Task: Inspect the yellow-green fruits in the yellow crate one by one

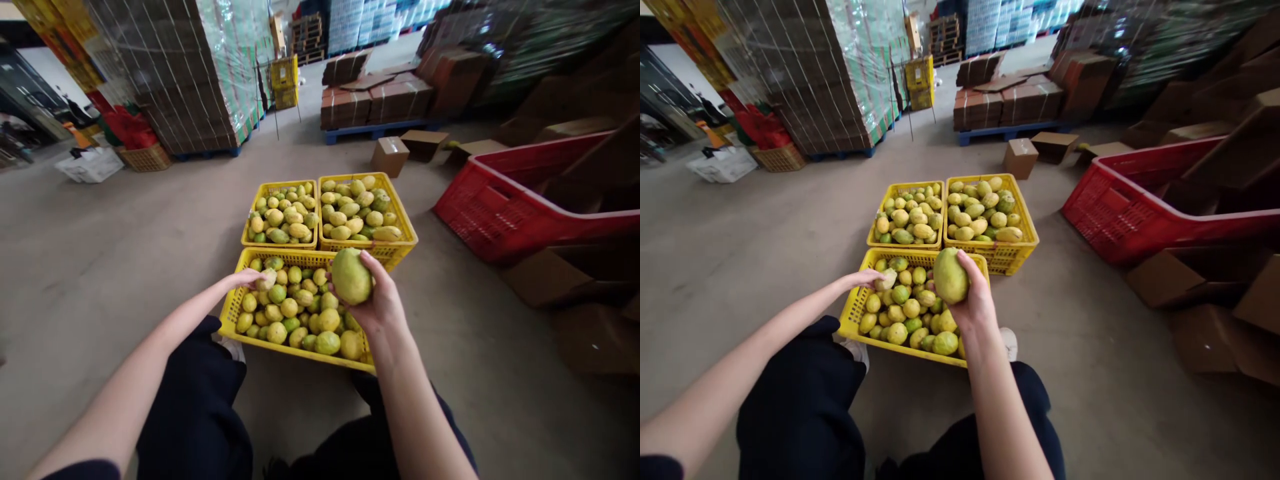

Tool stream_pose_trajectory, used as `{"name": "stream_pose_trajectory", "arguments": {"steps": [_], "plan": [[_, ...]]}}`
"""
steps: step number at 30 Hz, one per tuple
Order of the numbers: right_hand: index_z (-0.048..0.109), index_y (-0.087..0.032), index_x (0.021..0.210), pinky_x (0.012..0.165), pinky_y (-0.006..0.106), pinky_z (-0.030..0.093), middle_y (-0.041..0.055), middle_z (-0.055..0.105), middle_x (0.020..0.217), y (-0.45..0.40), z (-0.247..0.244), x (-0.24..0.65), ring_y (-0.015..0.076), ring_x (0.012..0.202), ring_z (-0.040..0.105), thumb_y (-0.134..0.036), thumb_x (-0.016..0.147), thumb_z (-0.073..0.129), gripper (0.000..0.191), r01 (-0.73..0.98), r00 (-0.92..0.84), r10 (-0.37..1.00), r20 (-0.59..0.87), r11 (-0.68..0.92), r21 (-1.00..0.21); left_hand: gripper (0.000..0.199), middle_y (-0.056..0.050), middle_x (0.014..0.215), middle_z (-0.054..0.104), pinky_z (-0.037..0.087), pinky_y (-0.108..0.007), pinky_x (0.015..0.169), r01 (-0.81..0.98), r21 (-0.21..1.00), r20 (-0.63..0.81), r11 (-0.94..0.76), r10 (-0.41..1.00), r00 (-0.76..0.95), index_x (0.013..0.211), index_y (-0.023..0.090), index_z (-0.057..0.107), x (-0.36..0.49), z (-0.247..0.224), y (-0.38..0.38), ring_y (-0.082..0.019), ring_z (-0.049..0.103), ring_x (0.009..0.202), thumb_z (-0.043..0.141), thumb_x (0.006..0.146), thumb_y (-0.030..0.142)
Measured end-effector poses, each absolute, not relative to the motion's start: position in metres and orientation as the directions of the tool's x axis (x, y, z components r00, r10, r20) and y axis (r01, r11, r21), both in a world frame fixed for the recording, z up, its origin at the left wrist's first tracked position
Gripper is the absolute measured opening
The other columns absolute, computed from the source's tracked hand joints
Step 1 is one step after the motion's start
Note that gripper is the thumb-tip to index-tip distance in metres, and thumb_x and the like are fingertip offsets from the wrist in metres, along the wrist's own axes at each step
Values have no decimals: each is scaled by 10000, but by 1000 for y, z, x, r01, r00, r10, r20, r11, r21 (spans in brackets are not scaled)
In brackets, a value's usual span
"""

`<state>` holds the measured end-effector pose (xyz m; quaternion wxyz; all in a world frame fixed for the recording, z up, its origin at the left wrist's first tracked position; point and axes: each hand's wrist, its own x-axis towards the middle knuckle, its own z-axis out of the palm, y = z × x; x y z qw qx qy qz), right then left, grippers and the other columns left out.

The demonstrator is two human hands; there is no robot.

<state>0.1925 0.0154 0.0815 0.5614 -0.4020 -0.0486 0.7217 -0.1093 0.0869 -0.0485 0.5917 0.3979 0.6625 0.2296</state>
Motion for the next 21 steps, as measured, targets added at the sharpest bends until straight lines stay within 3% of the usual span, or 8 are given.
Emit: {"name": "stream_pose_trajectory", "arguments": {"steps": [3, 5, 7, 9, 14, 17, 21], "plan": [[651, -227, 885, 482, 262, 576, -16, 721, 705, 11, 80, 175, 166, 576, 676, -286, 797, 715, 124, -781, -29, 828, -561, -369, -505, 337, -112, 976, 743, 516, -348, 847, 114, 837, -546, 535, 825, 143, 939, 147, 704, -95, -6, 68, -257, 674, 950, 723, 689, 372], [646, -233, 885, 478, 251, 567, -30, 717, 683, 6, 77, 163, 152, 548, 661, -292, 815, 715, 115, -790, -50, 820, -570, -382, -480, 385, -118, 1045, 737, 528, -333, 832, -146, 857, -445, 495, 852, 277, 1027, 137, 689, -82, 14, 48, -238, 685, 928, 662, 729, 379], [642, -221, 868, 471, 249, 558, -24, 706, 643, 1, 73, 151, 151, 524, 651, -332, 851, 689, 122, -788, -108, 808, -579, -425, -446, 441, -134, 1020, 738, 536, -311, 733, -419, 760, -343, 497, 854, 391, 1081, 118, 673, -67, 24, 27, -229, 696, 815, 654, 743, 401], [639, -200, 842, 467, 256, 554, -2, 698, 610, -4, 66, 141, 157, 507, 648, -390, 891, 638, 196, -772, -178, 785, -593, -485, -411, 471, -143, 986, 740, 530, -286, 659, -579, 636, -294, 510, 854, 429, 1142, 112, 655, -53, 25, 8, -208, 689, 726, 632, 787, 421], [644, -171, 817, 472, 267, 553, 41, 704, 593, -13, 47, 128, 175, 494, 663, -479, 934, 540, 346, -753, -256, 743, -618, -554, -355, 372, -104, 804, 719, 555, -291, 620, -727, 480, -409, 491, 858, 310, 1013, 131, 674, -30, 26, -16, -205, 684, 677, 555, 892, 462], [655, -171, 809, 523, 289, 582, 26, 705, 601, -13, 46, 123, 174, 503, 671, -444, 928, 559, 313, -769, -217, 775, -594, -511, -385, 350, -83, 756, 704, 557, -275, 605, -803, 427, -457, 417, 865, 206, 883, 136, 672, -24, 32, -16, -178, 671, 650, 534, 917, 455], [673, -185, 800, 630, 318, 610, -1, 723, 642, -9, 47, 115, 174, 544, 683, -382, 871, 632, 213, -785, -92, 842, -532, -390, -481, 284, -44, 703, 694, 572, -277, 709, -873, 426, -480, 238, 877, 4, 773, 155, 670, -13, 33, -13, -154, 675, 664, 546, 896, 378]]}}
